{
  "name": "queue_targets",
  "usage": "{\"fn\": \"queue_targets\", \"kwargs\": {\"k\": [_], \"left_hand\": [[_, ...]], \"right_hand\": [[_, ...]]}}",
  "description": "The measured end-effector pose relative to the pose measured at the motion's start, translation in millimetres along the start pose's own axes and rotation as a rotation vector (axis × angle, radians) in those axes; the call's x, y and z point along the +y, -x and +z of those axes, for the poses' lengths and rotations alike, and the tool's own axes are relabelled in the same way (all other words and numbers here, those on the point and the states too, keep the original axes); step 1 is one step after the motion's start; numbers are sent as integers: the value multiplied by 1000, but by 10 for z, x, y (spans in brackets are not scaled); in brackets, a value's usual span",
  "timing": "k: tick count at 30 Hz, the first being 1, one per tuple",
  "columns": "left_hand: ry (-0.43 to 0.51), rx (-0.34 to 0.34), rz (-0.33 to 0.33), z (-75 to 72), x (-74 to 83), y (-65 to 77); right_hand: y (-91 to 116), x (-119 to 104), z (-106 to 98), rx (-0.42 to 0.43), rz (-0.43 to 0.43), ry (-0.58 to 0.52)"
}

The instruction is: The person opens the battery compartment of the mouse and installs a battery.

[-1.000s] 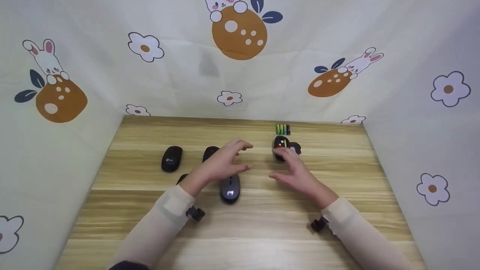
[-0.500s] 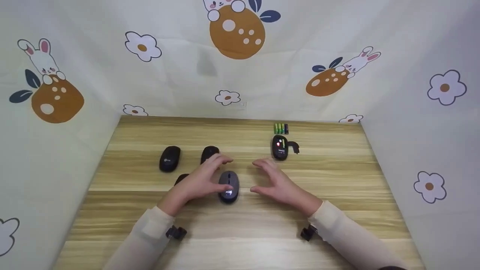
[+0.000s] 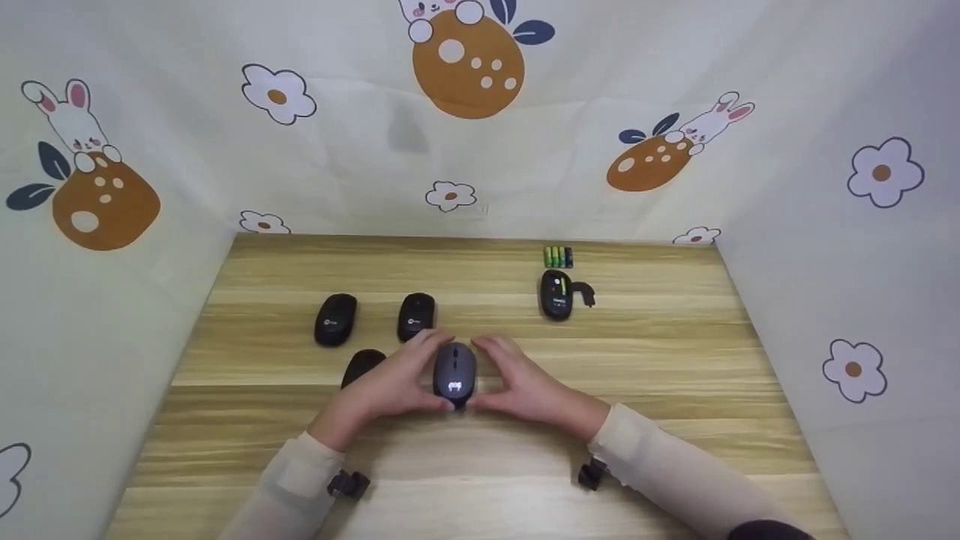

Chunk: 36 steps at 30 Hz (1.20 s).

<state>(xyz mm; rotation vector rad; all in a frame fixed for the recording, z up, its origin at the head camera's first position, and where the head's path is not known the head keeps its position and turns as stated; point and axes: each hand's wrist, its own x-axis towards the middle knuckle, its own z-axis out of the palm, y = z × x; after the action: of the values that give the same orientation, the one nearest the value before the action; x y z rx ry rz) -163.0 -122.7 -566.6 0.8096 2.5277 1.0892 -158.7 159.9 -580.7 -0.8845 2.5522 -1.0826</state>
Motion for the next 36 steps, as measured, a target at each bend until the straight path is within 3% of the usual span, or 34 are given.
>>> {"fn": "queue_targets", "kwargs": {"k": [16,23,31,36], "left_hand": [[-87,0,13,125,-66,40],[-113,5,14,133,-71,-16],[-85,12,12,113,-38,-72],[-76,44,44,85,4,-140]], "right_hand": [[-108,-100,196,-32,-14,29],[-120,-89,155,-18,-21,19],[-110,-50,68,-18,0,-76],[-107,-14,-60,21,-40,-76]]}}
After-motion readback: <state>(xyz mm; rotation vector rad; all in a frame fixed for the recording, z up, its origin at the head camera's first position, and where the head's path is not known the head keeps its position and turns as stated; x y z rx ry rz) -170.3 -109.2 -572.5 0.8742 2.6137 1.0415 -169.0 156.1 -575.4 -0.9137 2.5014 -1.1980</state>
